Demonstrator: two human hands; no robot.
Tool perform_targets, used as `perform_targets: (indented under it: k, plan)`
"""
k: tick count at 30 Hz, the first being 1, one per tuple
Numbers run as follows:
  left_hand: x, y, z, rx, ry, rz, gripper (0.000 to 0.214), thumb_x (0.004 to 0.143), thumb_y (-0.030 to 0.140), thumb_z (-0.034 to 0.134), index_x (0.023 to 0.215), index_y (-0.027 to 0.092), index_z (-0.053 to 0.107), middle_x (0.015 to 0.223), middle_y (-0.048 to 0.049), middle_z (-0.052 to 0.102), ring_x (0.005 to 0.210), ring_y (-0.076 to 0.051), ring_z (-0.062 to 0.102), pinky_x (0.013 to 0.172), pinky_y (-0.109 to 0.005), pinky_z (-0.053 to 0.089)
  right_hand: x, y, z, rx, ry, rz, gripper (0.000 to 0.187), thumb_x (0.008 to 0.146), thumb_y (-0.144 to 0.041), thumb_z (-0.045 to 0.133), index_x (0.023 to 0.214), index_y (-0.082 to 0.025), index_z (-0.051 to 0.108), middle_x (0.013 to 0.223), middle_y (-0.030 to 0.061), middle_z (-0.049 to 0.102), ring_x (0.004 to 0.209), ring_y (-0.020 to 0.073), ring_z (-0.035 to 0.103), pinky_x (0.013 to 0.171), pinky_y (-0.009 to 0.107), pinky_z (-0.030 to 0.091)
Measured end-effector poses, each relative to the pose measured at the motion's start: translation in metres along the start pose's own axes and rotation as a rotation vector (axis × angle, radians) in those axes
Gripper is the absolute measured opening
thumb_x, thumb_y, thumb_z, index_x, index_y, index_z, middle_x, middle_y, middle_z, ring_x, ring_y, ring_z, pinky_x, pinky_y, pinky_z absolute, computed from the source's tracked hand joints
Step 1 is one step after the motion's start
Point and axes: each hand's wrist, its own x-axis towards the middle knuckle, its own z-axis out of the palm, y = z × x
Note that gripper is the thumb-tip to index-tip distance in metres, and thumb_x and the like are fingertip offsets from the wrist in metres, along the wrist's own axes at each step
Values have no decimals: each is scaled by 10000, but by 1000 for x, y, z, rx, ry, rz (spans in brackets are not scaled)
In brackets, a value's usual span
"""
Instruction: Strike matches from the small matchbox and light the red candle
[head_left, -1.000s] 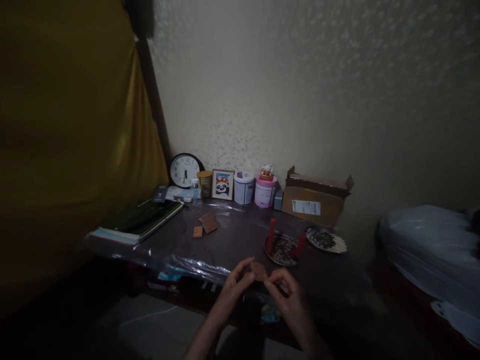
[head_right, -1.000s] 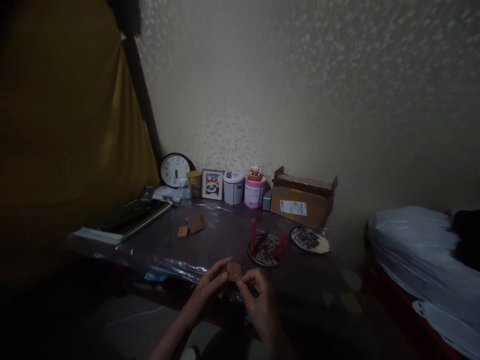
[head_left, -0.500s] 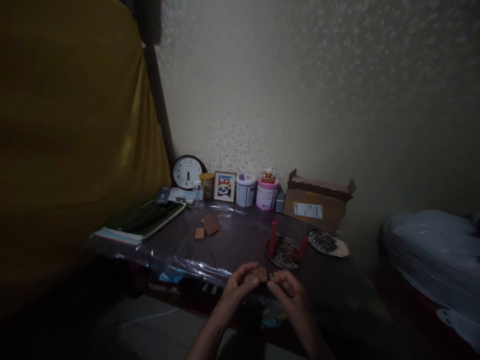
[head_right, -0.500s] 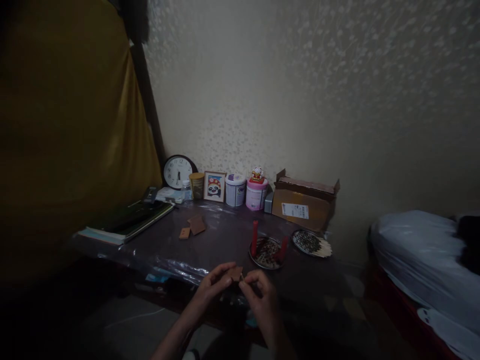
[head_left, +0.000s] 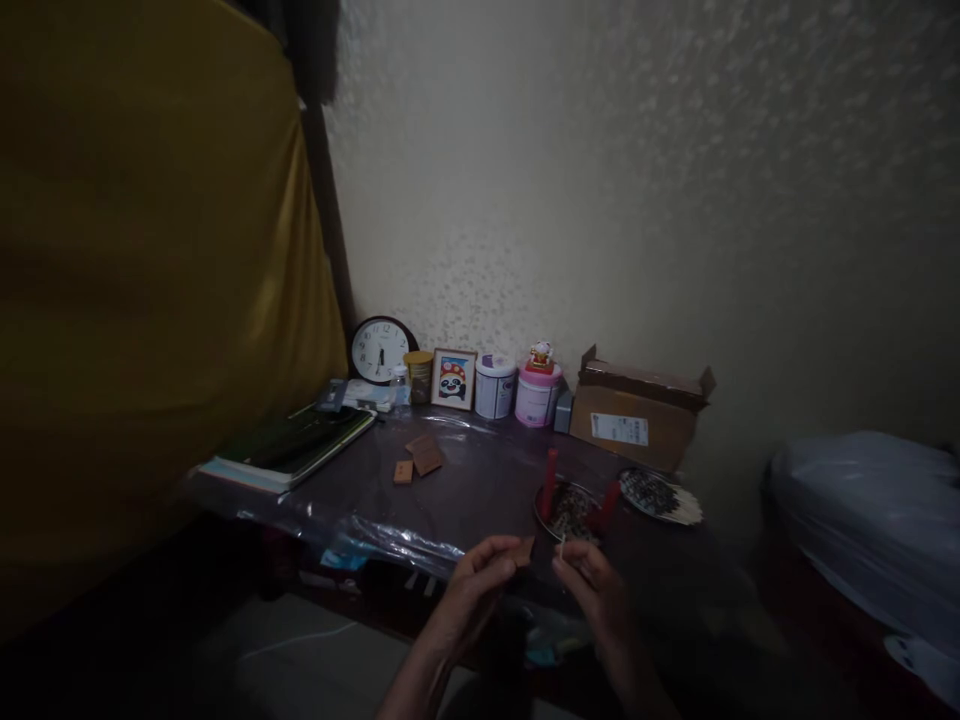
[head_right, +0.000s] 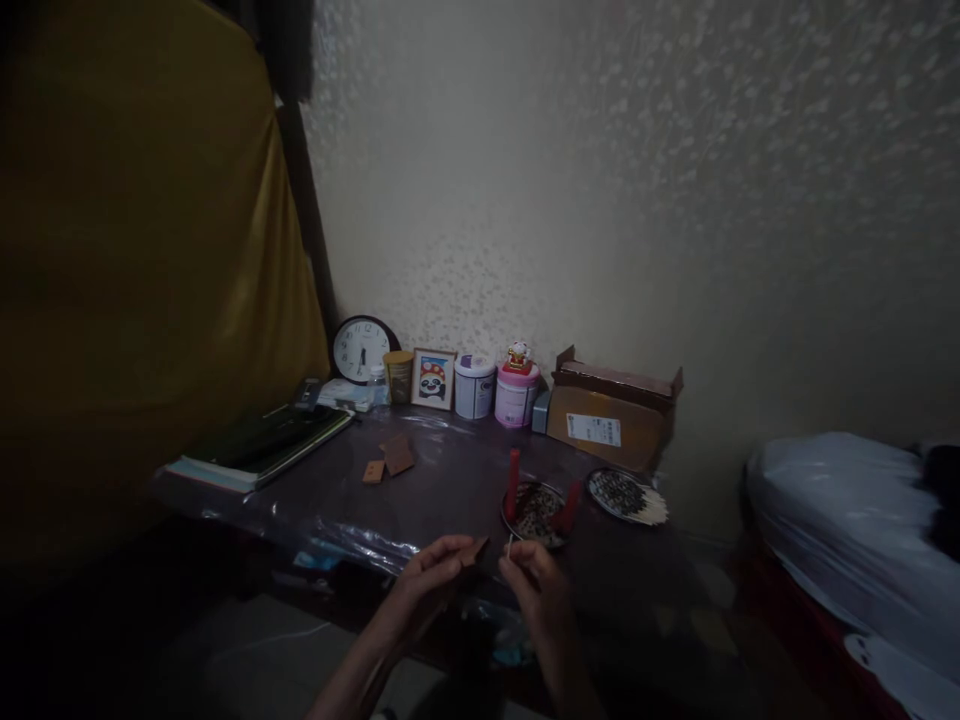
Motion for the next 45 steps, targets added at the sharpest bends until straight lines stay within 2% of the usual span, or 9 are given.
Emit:
perform_targets:
  k: [4, 8, 10, 17, 26, 33, 41, 45]
  plan:
    - [2, -3, -4, 20, 22, -3, 264, 657, 167, 706, 917, 150, 662, 931, -87, 710, 825, -189, 635, 761, -270, 418, 1, 6, -1, 47, -18, -7, 251, 612, -403, 704, 681, -191, 588, 639, -3, 629, 637, 174, 611, 598, 264, 483]
    - [5, -7, -6, 31, 32, 8, 276, 643, 168, 721, 913, 145, 669, 913, -90, 717, 823, -186, 636, 768, -266, 417, 5, 11, -3, 105, 2, -30, 368, 636, -378, 699, 923, -199, 555, 679, 11, 650, 683, 191, 627, 632, 285, 485]
    - [6, -8, -5, 23, 25, 11, 270, 635, 166, 729, 898, 145, 674, 909, -91, 719, 833, -190, 637, 787, -273, 417, 8, 12, -3, 127, 14, -46, 415, 633, -375, 699, 970, -196, 537, 670, 10, 648, 672, 189, 626, 633, 288, 484]
    - [-3, -7, 2, -32, 78, 16, 175, 667, 171, 706, 840, 149, 695, 867, -74, 721, 850, -173, 633, 833, -271, 420, 12, 15, -1, 173, 62, -75, 386, 614, -413, 708, 897, -195, 562, 619, -12, 640, 615, 180, 628, 618, 290, 498]
    - [-30, -7, 11, -83, 112, 46, 183, 727, 199, 650, 894, 142, 698, 1005, -105, 695, 1034, -231, 582, 975, -356, 358, 12, 22, -1, 192, 59, -46, 363, 657, -475, 671, 840, -174, 582, 679, 53, 699, 640, 211, 659, 641, 328, 520]
    - [-37, -12, 13, -89, 118, 46, 236, 652, 211, 721, 872, 134, 689, 948, -122, 720, 958, -246, 631, 914, -341, 401, 6, 17, 4, 196, 42, -86, 305, 700, -461, 635, 786, -170, 601, 730, 60, 703, 669, 208, 669, 640, 325, 533]
    - [-42, -4, 23, -79, 236, 57, 266, 616, 200, 747, 861, 129, 671, 882, -101, 733, 846, -225, 666, 860, -331, 434, -15, -8, 8, 1, 36, -258, 176, 807, -348, 540, 811, -185, 606, 798, 47, 702, 780, 183, 657, 766, 321, 498]
    - [-43, 2, 33, -57, 242, 75, 280, 606, 206, 754, 859, 122, 666, 904, -117, 728, 886, -229, 658, 883, -326, 424, -25, -19, 10, -133, 42, -368, 160, 830, -312, 517, 831, -195, 626, 834, 45, 696, 814, 175, 647, 770, 294, 494]
